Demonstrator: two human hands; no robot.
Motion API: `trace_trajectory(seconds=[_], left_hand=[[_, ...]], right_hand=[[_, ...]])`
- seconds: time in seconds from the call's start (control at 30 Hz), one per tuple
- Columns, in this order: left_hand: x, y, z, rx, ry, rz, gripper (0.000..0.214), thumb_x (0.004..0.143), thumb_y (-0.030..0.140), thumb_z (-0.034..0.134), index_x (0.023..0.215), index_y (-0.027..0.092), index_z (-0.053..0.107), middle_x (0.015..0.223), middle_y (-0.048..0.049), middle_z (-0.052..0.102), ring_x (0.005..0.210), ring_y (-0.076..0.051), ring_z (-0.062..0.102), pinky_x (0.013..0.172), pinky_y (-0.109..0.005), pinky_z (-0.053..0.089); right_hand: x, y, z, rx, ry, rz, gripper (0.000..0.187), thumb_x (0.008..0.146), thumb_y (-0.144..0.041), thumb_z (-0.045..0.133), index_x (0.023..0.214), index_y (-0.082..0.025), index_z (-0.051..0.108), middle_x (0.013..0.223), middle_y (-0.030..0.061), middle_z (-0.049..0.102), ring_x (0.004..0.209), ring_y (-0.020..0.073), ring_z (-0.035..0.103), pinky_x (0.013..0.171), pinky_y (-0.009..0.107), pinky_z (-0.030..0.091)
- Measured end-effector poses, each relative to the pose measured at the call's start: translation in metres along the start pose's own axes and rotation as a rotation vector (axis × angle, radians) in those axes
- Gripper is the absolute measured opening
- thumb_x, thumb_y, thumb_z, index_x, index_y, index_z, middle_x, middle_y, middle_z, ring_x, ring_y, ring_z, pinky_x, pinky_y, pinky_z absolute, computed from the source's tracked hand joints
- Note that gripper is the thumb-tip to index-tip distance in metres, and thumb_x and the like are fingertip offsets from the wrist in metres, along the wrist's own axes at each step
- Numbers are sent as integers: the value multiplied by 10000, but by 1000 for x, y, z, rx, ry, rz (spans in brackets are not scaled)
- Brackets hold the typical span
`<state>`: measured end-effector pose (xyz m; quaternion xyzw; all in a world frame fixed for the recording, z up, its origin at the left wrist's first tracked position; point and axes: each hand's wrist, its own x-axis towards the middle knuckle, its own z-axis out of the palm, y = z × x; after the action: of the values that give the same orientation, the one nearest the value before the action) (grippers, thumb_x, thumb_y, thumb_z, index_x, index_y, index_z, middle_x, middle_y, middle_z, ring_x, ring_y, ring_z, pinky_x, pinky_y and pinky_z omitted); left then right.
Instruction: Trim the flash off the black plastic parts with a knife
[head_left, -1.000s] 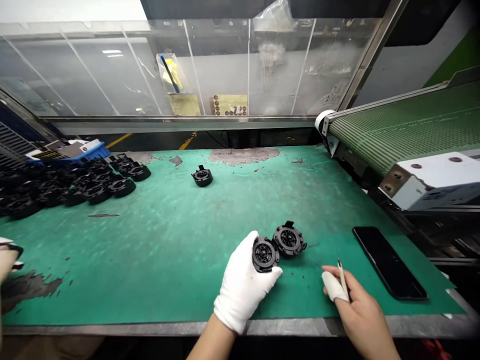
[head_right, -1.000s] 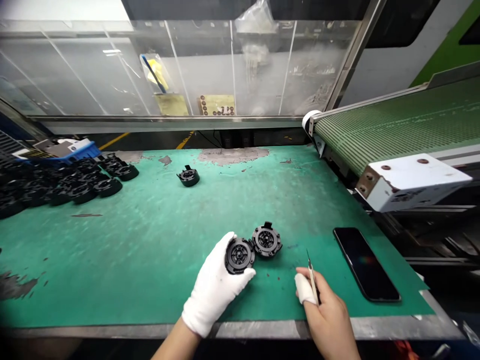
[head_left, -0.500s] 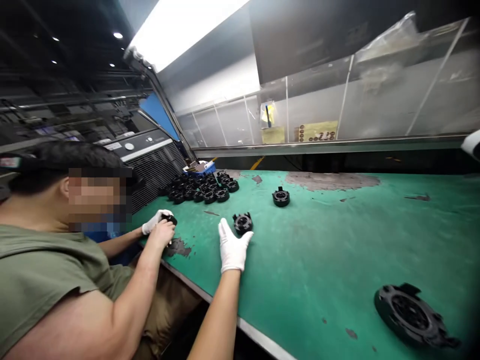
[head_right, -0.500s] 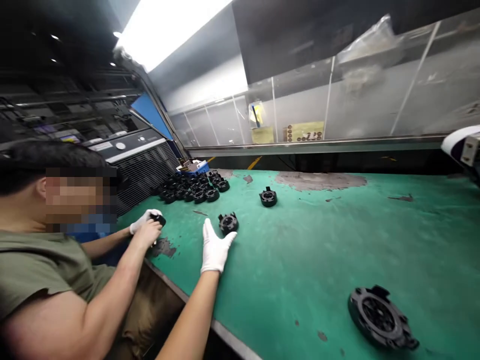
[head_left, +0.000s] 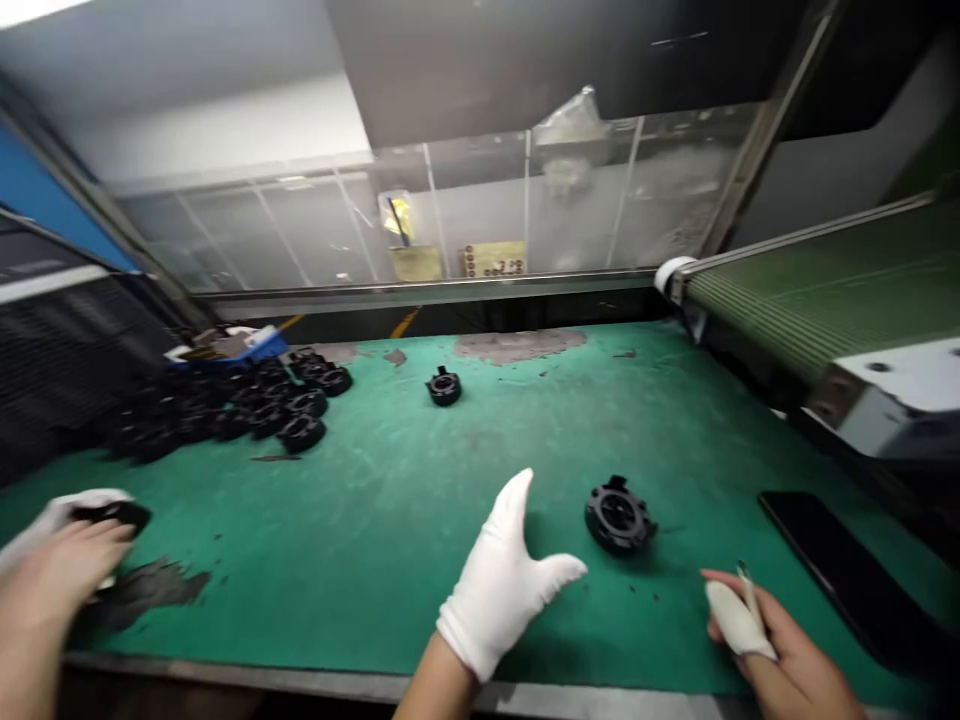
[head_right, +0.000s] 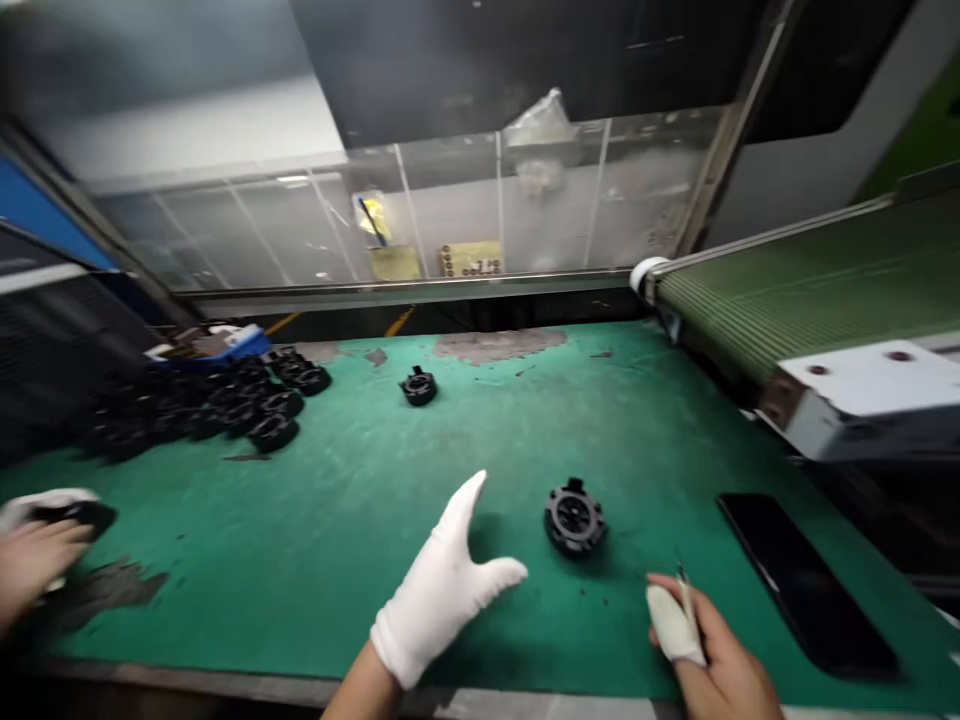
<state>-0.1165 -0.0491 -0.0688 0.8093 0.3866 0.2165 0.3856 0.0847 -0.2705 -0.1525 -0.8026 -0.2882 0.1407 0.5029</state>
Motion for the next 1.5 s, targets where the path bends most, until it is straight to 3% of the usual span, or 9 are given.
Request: trace_trajectory(seconds=[0.1,0.27,0.43,0.53,0.67,0.97,1.13,1.4,1.5], left_hand=[[22,38,48,42,-101,169,1288,579,468,931,1594,260,165,1667,-92,224,1536,-328,247,1274,-492,304],[48,53,76,113,-127,194,1021,638,337,873,1522,213,378,1480,-132,533,1345,-342,541,1154,-477,476],[-5,32,60,189,-16,173,943,706,338,804,1525,225,351,1481,-125,523,1364,-336,514,1193,-507,412],[-47,17,54,281,123,194,929,752,438,799,1527,235,327,1439,-117,556,1326,-315,548,1153,-492,458],[-75,3,62,287,179,180,921,784,570,768,1511,208,333,1443,-139,544,1347,-301,531,1152,-478,461],[-70,2,62,234,184,256,801,796,494,782,1444,188,425,1341,-124,617,1283,-277,574,1136,-460,476],[-73,2,65,260,219,240,852,769,481,796,1462,159,418,1399,-137,585,1309,-284,558,1156,-460,469],[-54,1,-5,216,-317,246,821,817,186,643,1533,384,295,1648,43,279,1505,-191,333,1264,-394,337],[-54,-5,-33,171,-219,151,741,898,211,559,1537,438,260,1660,86,234,1532,-180,268,1298,-431,251]], right_hand=[[2,-21,-6,214,-75,95,538,987,-630,402,1286,-224,589,684,-15,570,518,157,450,496,275,413],[-1,-33,-9,223,-199,97,506,967,-642,446,1167,-209,616,740,-3,592,564,155,497,513,266,408],[-13,-34,-40,61,-437,-18,467,1026,-520,411,1362,-238,574,858,27,682,661,175,607,650,292,526],[-16,-47,-56,-149,-539,-161,409,1041,-422,434,1387,-300,615,1176,75,707,1103,253,646,979,389,513],[-13,-67,-56,-365,-694,-357,400,1048,-335,413,1401,-358,599,1062,48,716,1044,235,660,873,352,550],[-1,-87,-48,-774,-639,-585,432,1028,-277,396,1420,-332,567,889,28,678,752,209,654,622,336,508],[40,-73,-59,-1133,-442,-388,451,970,-281,446,1385,-343,613,1120,41,747,871,313,722,560,403,533],[38,-76,-64,-701,-693,-372,435,1041,-388,345,1356,-310,633,1339,7,682,1186,263,656,966,470,551],[31,-77,-59,-647,-748,-401,429,1040,-349,346,1374,-311,613,1338,23,679,1173,258,656,935,456,553]])
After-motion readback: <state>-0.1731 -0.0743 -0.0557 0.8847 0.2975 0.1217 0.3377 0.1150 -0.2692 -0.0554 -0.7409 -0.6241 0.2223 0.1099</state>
